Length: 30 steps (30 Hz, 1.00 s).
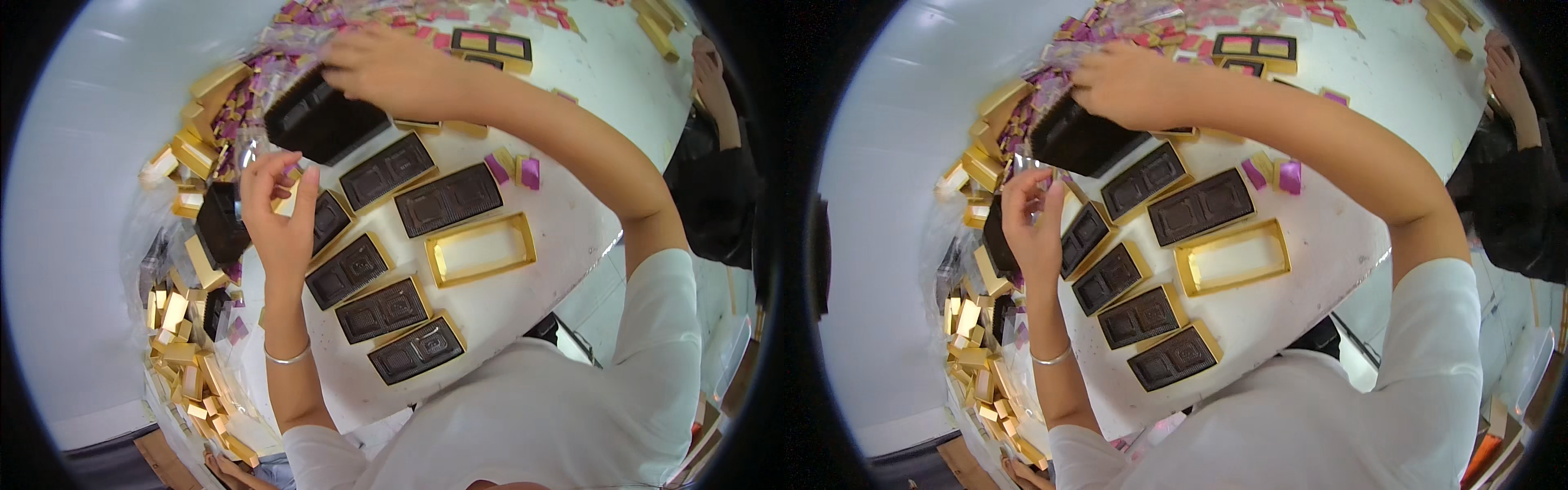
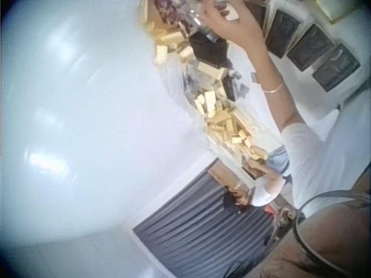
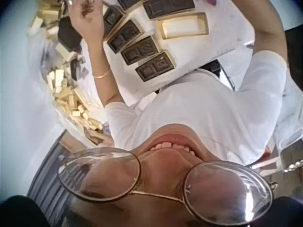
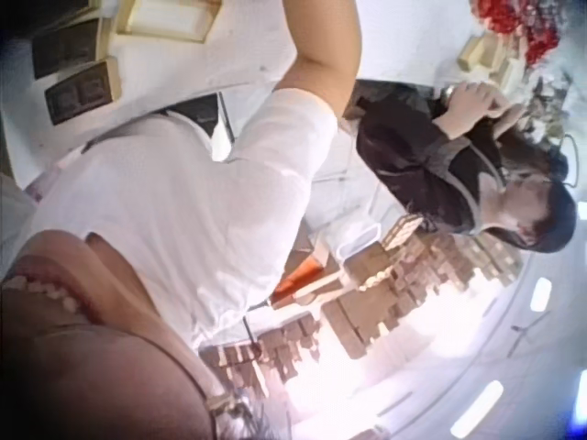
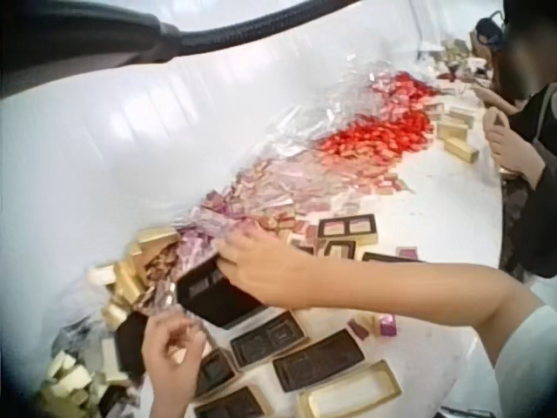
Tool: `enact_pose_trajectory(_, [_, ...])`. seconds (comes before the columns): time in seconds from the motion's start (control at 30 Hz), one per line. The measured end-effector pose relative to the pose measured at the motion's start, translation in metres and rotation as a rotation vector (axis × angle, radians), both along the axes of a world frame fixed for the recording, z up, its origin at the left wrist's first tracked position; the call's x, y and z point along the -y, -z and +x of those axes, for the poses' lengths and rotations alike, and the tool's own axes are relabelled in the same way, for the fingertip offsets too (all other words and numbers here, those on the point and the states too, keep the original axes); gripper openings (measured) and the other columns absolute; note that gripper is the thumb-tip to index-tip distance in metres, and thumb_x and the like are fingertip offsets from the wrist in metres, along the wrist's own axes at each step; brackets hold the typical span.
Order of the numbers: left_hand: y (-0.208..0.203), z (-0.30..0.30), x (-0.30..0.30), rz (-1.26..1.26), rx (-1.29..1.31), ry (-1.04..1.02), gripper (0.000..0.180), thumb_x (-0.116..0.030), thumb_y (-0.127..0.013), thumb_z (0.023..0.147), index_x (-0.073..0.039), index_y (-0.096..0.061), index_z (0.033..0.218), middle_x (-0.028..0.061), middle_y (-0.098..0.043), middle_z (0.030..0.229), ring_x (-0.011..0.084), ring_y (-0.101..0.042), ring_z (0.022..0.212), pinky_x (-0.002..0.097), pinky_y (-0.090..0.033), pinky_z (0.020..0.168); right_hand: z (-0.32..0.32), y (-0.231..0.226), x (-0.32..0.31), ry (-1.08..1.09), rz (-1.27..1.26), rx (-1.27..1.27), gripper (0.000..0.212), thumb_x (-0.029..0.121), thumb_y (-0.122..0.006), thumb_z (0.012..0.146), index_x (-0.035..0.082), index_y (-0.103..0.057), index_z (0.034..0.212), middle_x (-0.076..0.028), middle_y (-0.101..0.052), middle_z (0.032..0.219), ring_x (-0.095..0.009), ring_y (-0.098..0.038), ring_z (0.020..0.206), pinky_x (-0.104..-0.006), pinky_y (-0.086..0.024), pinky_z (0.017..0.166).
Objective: The person assembles small cosmetic compacts by placing pink and purple rectangular inserts into black plastic trays. They then place the filled trays into gold-colored cardboard boxes and arrange them on the table. The process is repeated for multiple units.
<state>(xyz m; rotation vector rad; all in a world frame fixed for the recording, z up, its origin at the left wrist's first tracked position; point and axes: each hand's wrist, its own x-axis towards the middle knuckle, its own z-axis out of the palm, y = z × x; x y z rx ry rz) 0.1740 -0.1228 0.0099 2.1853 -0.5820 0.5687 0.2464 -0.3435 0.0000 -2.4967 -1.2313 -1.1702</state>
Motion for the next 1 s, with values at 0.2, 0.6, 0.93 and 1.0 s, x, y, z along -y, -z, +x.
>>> enact_pose_trajectory(0.2, [-0.002, -0.006, -0.019, 0.129, 0.074, -0.070, 0.032, -0.011, -0.069, 0.077, -0.007, -0.059, 0.108, 0.0073, -0.053, 0.107, 0.0175, -0.054, 0.088, 0.0284, -0.044, 0.078, 0.022, -0.022, -0.008, -0.008, -0.009, -0.292, 0.006, 0.009, -0.066, 0.067, 0.005, -0.063, 0.069, -0.006, -0.059, 0.082, -0.024, -0.054, 0.094, -0.0369, -0.042, 0.081])
enact_pose_trajectory(0.6, [-0.009, -0.067, 0.018, 0.335, 0.165, 0.346, 0.028, -0.007, -0.069, 0.072, -0.004, -0.063, 0.100, 0.0106, -0.060, 0.096, 0.0235, -0.058, 0.070, 0.0323, -0.049, 0.063, -0.124, -0.037, 0.059, -0.139, 0.651, -1.445, 0.019, 0.027, -0.049, 0.093, 0.008, -0.048, 0.092, 0.001, -0.054, 0.088, -0.005, -0.052, 0.083, -0.0208, -0.042, 0.070])
enact_pose_trajectory(0.93, [0.068, -0.104, 0.045, 0.472, -0.120, 0.332, 0.036, -0.012, -0.061, 0.075, -0.014, -0.059, 0.110, 0.0111, -0.061, 0.094, 0.0234, -0.060, 0.083, 0.0339, -0.047, 0.070, -0.234, 0.063, 0.078, 0.032, 0.831, -0.464, 0.035, 0.028, -0.057, 0.086, 0.002, -0.053, 0.110, -0.021, -0.052, 0.114, -0.031, -0.054, 0.102, -0.0411, -0.041, 0.091])
enact_pose_trajectory(1.0, [0.072, -0.097, 0.052, 0.471, 0.008, 0.317, 0.029, -0.014, -0.064, 0.076, -0.013, -0.061, 0.104, 0.0093, -0.060, 0.095, 0.0234, -0.059, 0.088, 0.0350, -0.046, 0.074, -0.266, 0.067, 0.060, 0.018, 0.428, -0.418, 0.052, 0.049, -0.062, 0.080, 0.010, -0.056, 0.114, -0.025, -0.050, 0.118, -0.038, -0.050, 0.110, -0.0448, -0.038, 0.094])
